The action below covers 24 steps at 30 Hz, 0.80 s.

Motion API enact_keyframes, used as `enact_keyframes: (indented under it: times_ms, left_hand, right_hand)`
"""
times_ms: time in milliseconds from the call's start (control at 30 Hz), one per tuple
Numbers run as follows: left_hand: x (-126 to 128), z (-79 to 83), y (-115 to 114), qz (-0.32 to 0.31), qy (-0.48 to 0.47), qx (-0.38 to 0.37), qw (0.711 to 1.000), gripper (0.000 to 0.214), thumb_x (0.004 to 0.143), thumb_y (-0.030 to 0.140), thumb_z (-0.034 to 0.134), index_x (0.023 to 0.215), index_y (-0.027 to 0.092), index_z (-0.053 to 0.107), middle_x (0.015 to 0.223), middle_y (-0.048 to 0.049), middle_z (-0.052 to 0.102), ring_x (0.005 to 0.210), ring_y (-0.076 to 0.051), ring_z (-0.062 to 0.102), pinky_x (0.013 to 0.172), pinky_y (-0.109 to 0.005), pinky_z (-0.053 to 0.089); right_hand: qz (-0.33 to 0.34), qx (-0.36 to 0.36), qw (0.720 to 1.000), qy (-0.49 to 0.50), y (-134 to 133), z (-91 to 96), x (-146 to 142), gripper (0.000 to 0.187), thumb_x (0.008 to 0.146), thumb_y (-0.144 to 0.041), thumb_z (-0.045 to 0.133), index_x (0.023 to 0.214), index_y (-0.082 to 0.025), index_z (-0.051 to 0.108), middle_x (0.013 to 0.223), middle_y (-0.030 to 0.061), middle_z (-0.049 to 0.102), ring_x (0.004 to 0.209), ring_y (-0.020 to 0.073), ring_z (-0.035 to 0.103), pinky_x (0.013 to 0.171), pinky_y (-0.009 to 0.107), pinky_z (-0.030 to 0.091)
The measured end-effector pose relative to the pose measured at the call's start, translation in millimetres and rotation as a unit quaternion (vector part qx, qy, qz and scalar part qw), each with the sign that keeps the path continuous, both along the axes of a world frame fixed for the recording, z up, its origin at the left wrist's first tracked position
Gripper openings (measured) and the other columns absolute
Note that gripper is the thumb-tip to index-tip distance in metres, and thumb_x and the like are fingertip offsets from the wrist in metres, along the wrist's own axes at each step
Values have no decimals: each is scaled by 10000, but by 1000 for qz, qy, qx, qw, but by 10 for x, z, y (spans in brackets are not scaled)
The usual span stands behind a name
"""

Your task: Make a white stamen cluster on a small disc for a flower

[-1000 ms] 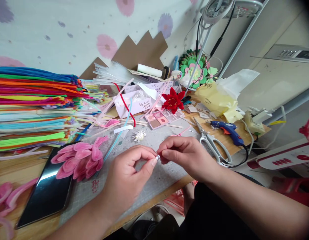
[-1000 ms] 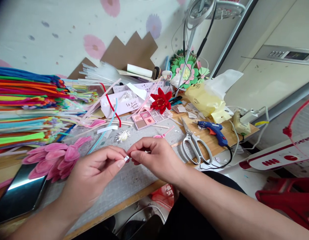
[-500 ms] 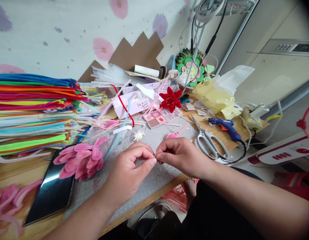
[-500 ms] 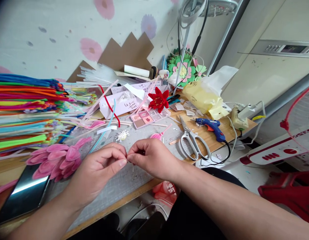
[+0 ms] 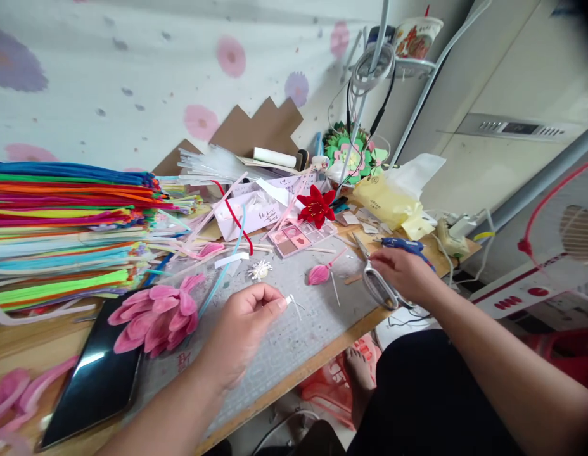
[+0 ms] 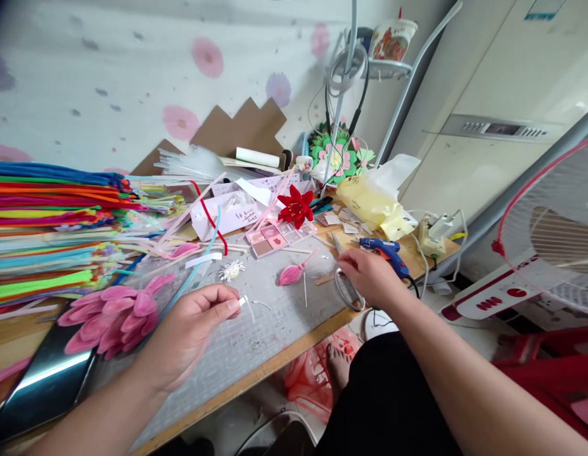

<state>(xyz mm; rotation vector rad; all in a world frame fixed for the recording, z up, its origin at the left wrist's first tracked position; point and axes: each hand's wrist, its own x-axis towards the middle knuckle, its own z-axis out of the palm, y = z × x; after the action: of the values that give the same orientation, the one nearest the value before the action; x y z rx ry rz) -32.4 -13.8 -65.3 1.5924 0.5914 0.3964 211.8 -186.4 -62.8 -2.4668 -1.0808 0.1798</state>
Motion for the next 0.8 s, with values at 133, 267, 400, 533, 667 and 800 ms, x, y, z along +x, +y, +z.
enact_keyframes:
  times_ms: [133,267,400,533,667,800]
  left_hand:
    - [12,0,10,22,-21,-15,999,188,763,370,631,673,208,599,719,10,549,752,-181,473,730,-331,356]
    - [45,-19,73,44,-36,-24,998,194,734,374,648,654,203,606,685,9,560,731,-182,476,730,-336,354]
    - [62,-51,125,53,-67,-39,996,214,725,377,652,627,197,592,638,14,555,701,-173,480,730,-335,370]
    - [48,-77,109,58,-81,-55,994,201,738,366,664,651,190,617,671,5,590,731,-175,517,767,-343,402]
    - [48,-45,67,65,-90,-93,989,157,714,322,693,659,181,652,758,-19,650,788,-187,576,822,-363,435]
    - [64,-10,60,87,-97,-137,982,148,680,285,721,621,167,655,818,-30,666,781,-180,609,834,-368,470]
  right_hand:
    - [-41,-66,995,-62,-162,-133,136,404,806,-320,636,1164,-133,635,943,150,675,878,306,647,748,360,447]
    - [-85,-72,992,-66,-163,-208,158,478,709,-300,727,1156,-154,640,892,118,685,844,280,650,713,316,428]
    - [-139,-5,989,-41,-252,-154,232,409,675,-279,697,1060,-144,664,712,37,643,695,217,621,632,281,413]
    - [-149,117,982,-10,-377,-47,55,530,804,-395,499,1258,-122,506,741,15,584,624,170,575,572,271,437]
    - [-39,265,934,238,-423,-84,-488,611,798,-448,550,1317,-162,402,722,-24,542,491,121,505,485,250,440]
    - [48,215,889,401,-407,-239,-1049,534,788,-595,618,1096,-165,545,638,-36,480,463,97,465,420,199,363]
